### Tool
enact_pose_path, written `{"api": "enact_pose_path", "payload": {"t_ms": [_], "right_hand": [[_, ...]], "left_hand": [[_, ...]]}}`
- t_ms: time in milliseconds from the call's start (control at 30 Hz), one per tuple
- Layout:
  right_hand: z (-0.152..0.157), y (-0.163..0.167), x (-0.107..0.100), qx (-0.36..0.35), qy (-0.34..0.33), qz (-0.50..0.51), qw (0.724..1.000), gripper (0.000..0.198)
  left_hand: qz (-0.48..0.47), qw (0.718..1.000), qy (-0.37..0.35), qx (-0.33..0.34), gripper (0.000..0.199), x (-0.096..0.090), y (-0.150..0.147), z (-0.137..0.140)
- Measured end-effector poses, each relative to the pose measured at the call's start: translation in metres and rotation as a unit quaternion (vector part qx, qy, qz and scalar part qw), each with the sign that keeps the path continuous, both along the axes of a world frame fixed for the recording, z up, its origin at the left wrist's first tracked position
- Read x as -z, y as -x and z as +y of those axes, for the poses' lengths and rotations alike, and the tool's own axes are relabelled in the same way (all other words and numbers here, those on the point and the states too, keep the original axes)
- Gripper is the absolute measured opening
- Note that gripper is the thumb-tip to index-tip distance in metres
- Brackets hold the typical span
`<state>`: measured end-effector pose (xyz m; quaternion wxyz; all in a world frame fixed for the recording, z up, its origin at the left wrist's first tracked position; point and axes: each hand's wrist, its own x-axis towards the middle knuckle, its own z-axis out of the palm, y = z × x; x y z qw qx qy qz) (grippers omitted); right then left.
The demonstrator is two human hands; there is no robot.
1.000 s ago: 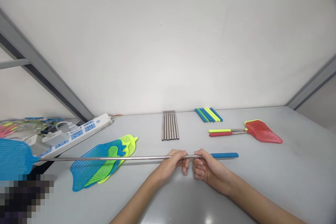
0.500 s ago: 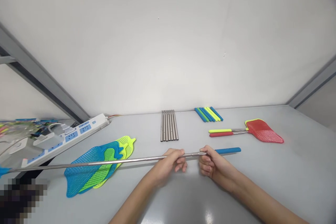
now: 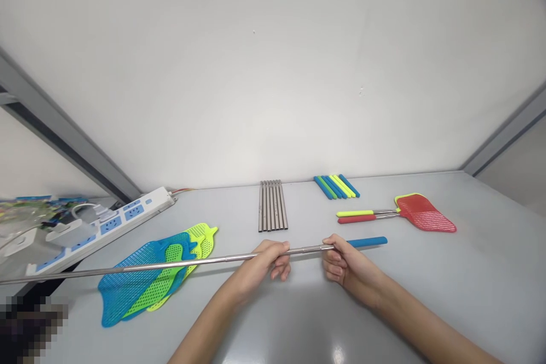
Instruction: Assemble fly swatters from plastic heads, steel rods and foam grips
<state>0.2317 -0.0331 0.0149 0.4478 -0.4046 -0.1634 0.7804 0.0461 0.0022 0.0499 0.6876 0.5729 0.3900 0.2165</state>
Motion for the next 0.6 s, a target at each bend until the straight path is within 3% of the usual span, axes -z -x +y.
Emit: {"api": "enact_pose_path", "payload": {"t_ms": [600], "right_hand": [[0.004, -0.005, 0.0, 0.025, -0.018, 0.002, 1.0, 0.033]], "left_hand": [[0.008, 1.0, -0.002, -0.008, 0.036, -0.006, 0.011, 0.001]]}}
